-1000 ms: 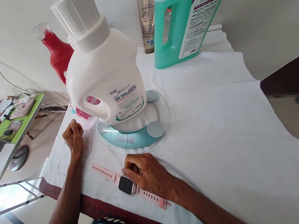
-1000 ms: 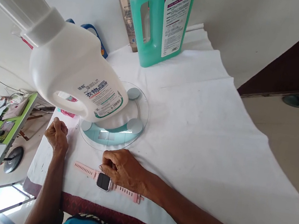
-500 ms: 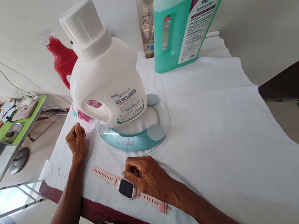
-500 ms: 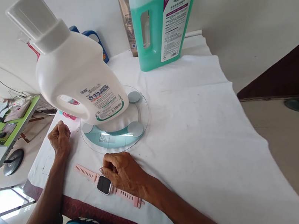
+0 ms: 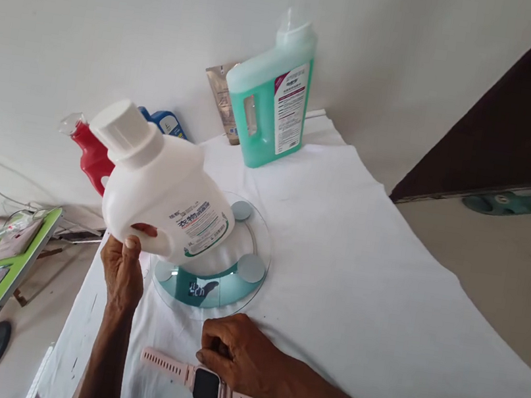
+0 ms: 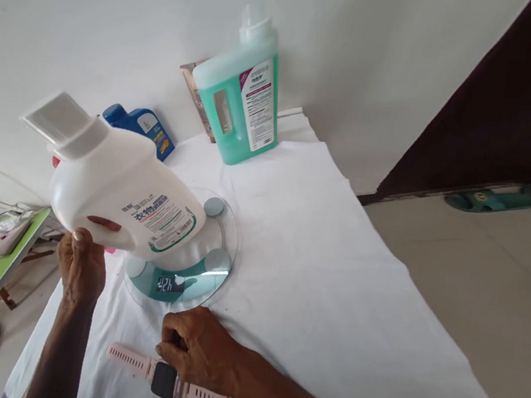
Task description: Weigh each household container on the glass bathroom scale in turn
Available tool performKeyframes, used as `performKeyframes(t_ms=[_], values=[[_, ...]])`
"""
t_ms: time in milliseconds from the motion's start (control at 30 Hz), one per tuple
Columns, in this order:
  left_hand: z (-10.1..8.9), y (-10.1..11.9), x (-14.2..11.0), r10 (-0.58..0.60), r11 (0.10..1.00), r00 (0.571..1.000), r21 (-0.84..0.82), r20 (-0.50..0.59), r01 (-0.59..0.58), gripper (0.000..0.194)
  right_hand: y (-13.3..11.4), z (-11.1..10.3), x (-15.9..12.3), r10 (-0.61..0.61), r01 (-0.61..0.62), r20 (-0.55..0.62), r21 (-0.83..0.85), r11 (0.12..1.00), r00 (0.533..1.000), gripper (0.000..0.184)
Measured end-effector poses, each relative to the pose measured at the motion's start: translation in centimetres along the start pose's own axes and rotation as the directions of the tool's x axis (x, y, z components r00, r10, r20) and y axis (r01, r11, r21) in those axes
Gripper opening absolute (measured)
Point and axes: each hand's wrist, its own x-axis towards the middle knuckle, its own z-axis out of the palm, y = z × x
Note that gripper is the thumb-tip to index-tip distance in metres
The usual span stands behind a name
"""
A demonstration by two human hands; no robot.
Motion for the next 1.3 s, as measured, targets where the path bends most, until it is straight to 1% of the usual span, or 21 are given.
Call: performKeyframes(t_ms=[67,100,167,233,267,367,467,533,633,733,800,867,933,1033,1100,1200,1300], values=[[1.4,0.4,0.8,-0.037,0.979,0.998,-0.203,-0.053,0.026,0.057,0.1,0.0,0.0,0.002,-0.002,0.009,-0.009,1.000,1.000,0.015],[2.0,0.6,1.3,-0.072,0.956,0.994,-0.289,-0.084,0.045,0.058,0.2,0.0,0.0,-0.001,0.001,0.014,-0.013,1.000,1.000,0.014],[2.8,1.1,2.2,-0.150,0.914,0.981,-0.395,-0.123,0.090,0.062,0.2,0.0,0.1,-0.009,0.010,0.019,-0.013,1.000,1.000,0.015],[3.2,1.9,3.1,-0.188,0.896,0.974,-0.428,-0.123,0.119,0.061,0.2,-0.1,0.1,-0.009,0.009,0.011,-0.003,1.000,1.000,0.017],[3.4,2.4,3.6,-0.185,0.893,0.976,-0.433,-0.115,0.118,0.059,0.2,-0.1,0.1,-0.001,0.001,0.007,0.005,1.000,1.000,0.019],[4.2,4.3,5.2,-0.120,0.906,0.985,-0.419,-0.125,0.058,0.053,0.1,-0.1,0.1,0.037,-0.037,0.016,0.030,0.999,0.999,0.018],[6.1,6.5,7.1,-0.041,0.916,0.989,-0.401,-0.140,-0.019,0.054,0.2,0.1,0.1,0.069,-0.071,0.030,0.048,0.996,0.997,0.016],[8.2,7.5,8.2,-0.036,0.906,0.993,-0.423,-0.110,-0.014,0.057,0.5,0.3,0.1,0.080,-0.082,0.024,0.056,0.995,0.996,0.016],[12.8,8.1,9.3,-0.093,0.876,0.994,-0.479,-0.063,0.052,0.062,1.5,0.7,0.4,0.062,-0.064,0.024,0.070,0.996,0.998,0.019],[17.9,7.7,9.5,-0.141,0.820,0.990,-0.559,0.013,0.124,0.062,2.5,1.0,1.0,0.029,-0.032,0.045,0.063,0.998,0.999,0.023],[20.8,7.4,9.4,-0.161,0.789,0.984,-0.588,0.079,0.176,0.060,3.1,1.2,1.4,0.011,-0.015,0.074,0.059,0.998,0.997,0.025],[23.2,7.0,9.3,-0.161,0.778,0.978,-0.593,0.134,0.210,0.058,3.6,1.4,1.7,-0.004,-0.002,0.095,0.056,0.998,0.995,0.026],[24.9,6.6,9.3,-0.148,0.782,0.974,-0.583,0.171,0.221,0.057,4.1,1.7,1.8,-0.012,0.006,0.116,0.049,0.999,0.993,0.028],[26.5,5.8,9.6,-0.123,0.801,0.971,-0.557,0.207,0.220,0.056,4.5,2.0,1.6,-0.007,-0.002,0.146,0.066,0.998,0.989,0.035],[27.1,5.2,9.8,-0.113,0.796,0.973,-0.568,0.201,0.210,0.057,4.0,1.6,1.3,0.006,-0.028,0.174,0.128,0.991,0.985,0.037],[27.2,4.3,10.0,-0.102,0.787,0.980,-0.589,0.169,0.184,0.060,1.6,0.3,0.4,0.051,-0.098,0.193,0.242,0.965,0.980,0.035],[26.4,3.6,10.3,-0.081,0.815,0.978,-0.553,0.191,0.175,0.056,-1.4,-0.4,-1.5,0.054,-0.134,0.197,0.422,0.897,0.979,0.036]])
